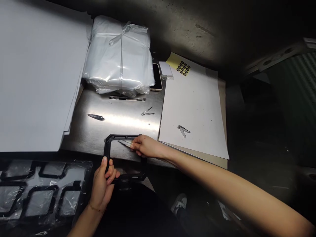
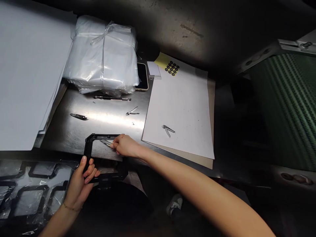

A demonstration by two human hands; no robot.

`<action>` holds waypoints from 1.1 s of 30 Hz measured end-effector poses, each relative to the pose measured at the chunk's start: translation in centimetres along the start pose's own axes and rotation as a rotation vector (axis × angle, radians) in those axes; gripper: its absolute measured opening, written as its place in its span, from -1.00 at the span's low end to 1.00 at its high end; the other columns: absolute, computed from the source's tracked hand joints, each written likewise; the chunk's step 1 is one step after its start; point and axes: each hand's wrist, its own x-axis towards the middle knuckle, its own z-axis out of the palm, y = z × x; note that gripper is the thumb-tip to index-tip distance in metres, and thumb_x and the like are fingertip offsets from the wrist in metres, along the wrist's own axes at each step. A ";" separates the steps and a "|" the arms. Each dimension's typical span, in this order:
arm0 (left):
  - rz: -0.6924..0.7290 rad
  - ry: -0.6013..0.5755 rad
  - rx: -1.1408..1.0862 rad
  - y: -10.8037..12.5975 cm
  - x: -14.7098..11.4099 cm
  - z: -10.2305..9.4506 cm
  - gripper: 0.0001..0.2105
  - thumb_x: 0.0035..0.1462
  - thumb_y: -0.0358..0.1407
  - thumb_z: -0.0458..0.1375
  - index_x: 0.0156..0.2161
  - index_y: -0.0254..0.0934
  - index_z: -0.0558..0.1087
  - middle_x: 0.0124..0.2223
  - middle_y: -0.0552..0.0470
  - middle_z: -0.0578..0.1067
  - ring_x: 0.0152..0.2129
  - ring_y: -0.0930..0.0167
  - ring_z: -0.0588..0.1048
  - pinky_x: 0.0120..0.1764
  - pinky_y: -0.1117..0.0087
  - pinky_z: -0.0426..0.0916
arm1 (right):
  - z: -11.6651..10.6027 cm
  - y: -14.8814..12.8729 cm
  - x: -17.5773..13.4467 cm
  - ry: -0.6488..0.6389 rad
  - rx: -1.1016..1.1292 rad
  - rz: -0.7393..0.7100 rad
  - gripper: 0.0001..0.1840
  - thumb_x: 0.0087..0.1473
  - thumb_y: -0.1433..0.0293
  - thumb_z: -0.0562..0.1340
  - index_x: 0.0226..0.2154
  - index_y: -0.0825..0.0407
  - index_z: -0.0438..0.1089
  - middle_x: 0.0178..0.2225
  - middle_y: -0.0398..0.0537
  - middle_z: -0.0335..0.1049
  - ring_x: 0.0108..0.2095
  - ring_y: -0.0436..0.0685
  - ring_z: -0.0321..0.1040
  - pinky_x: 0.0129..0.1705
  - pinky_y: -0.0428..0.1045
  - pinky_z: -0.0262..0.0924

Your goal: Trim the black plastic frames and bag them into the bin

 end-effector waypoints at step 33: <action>0.023 -0.019 -0.044 -0.1 0.1 -0.1 -0.73 0.04 -0.18 0.02 -0.52 -0.36 0.31 -0.77 0.33 0.01 -0.83 0.68 -0.06 -0.61 0.53 0.15 | 3.7 -0.8 3.2 0.688 -0.855 -0.420 -0.84 0.03 0.52 0.07 -0.49 0.14 0.34 -0.41 0.01 0.24 -0.34 0.14 0.00 -0.35 0.03 -0.15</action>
